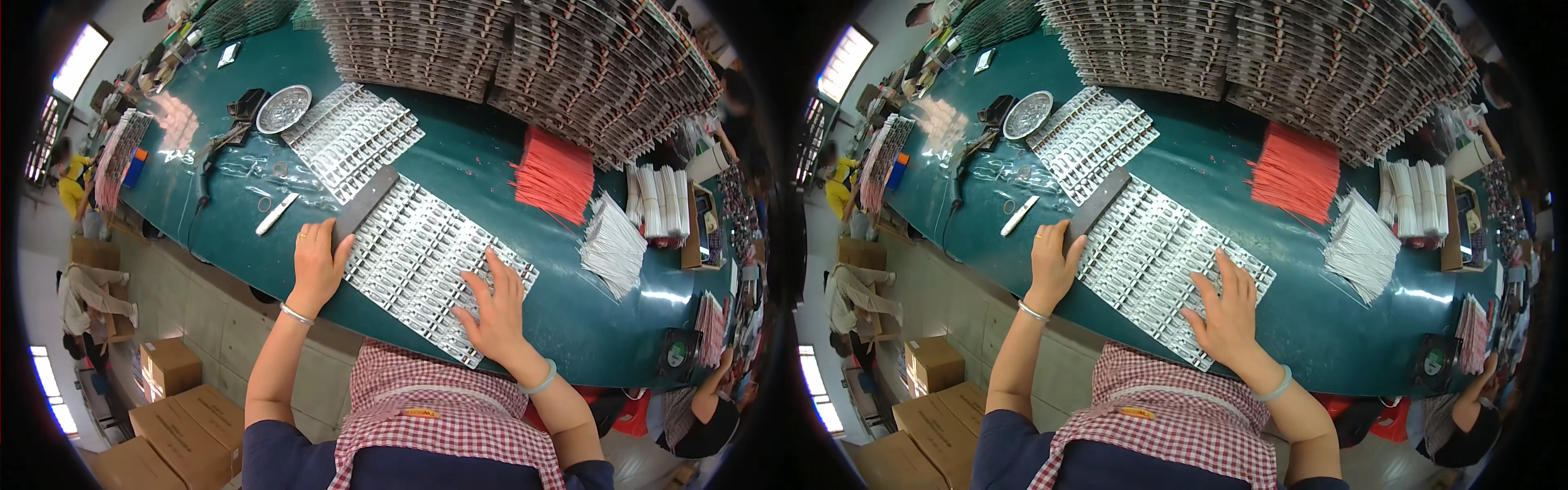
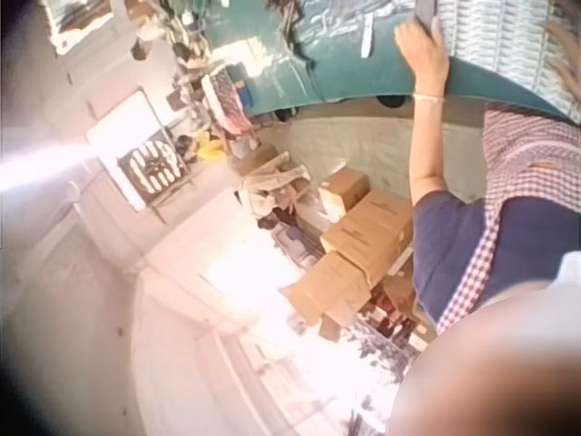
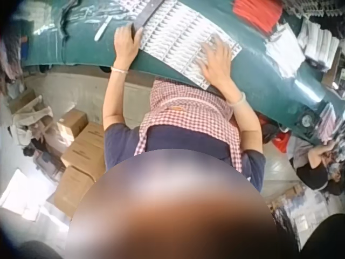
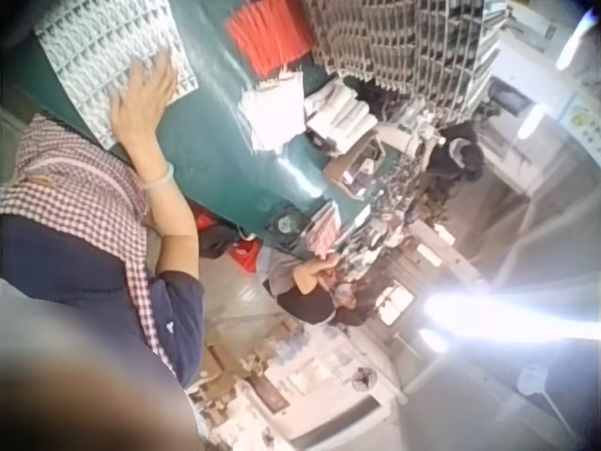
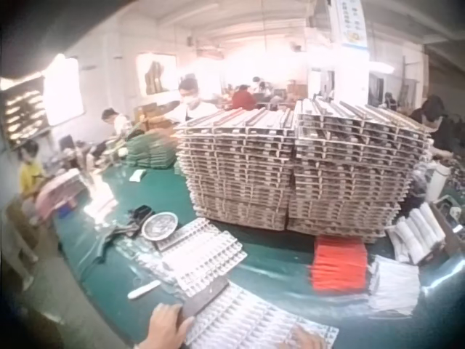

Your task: The person uses a soldering iron to attach red and white wires to a grid of small electronic components on a green workbench. They repeatedly pick up wires, insert them into the component slots, and apply the soldering iron to secure them.

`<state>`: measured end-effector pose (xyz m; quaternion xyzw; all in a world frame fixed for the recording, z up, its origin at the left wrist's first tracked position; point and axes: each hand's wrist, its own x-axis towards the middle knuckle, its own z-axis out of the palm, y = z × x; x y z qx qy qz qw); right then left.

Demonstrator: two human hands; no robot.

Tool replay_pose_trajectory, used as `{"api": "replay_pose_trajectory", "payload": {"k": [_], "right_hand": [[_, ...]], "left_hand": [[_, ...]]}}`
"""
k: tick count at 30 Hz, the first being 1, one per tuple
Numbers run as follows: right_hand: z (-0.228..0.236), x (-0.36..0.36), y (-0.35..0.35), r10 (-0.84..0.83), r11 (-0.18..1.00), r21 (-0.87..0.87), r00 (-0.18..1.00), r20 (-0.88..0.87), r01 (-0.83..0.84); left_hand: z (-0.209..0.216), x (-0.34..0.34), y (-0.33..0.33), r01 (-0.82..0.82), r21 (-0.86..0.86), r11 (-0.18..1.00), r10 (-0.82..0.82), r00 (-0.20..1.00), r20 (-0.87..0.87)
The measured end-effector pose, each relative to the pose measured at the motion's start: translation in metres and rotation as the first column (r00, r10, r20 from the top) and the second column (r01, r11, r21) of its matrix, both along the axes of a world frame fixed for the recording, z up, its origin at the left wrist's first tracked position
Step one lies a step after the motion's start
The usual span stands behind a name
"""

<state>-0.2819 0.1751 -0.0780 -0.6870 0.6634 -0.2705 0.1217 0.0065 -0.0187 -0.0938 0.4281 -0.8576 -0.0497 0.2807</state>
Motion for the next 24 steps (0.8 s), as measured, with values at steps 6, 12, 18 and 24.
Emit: {"api": "replay_pose_trajectory", "payload": {"k": [6,12,18,24], "right_hand": [[0.001,-0.001,-0.001,-0.004,1.000,0.019,1.000,-0.003,0.004],[0.004,-0.002,-0.004,0.006,0.999,0.049,0.999,0.035,-0.007],[0.007,-0.007,-0.003,0.042,0.995,0.088,0.988,0.151,-0.056],[0.011,-0.044,0.024,0.115,0.983,0.139,0.992,0.052,-0.122]], "left_hand": [[0.002,-0.002,0.004,-0.020,0.046,0.999,0.018,0.998,0.060],[0.006,-0.008,0.009,-0.100,0.036,0.994,0.096,0.989,0.114],[0.019,-0.014,0.016,-0.219,0.271,0.937,0.250,0.965,-0.083],[0.028,-0.023,0.021,-0.291,0.365,0.884,0.342,0.936,-0.083]]}}
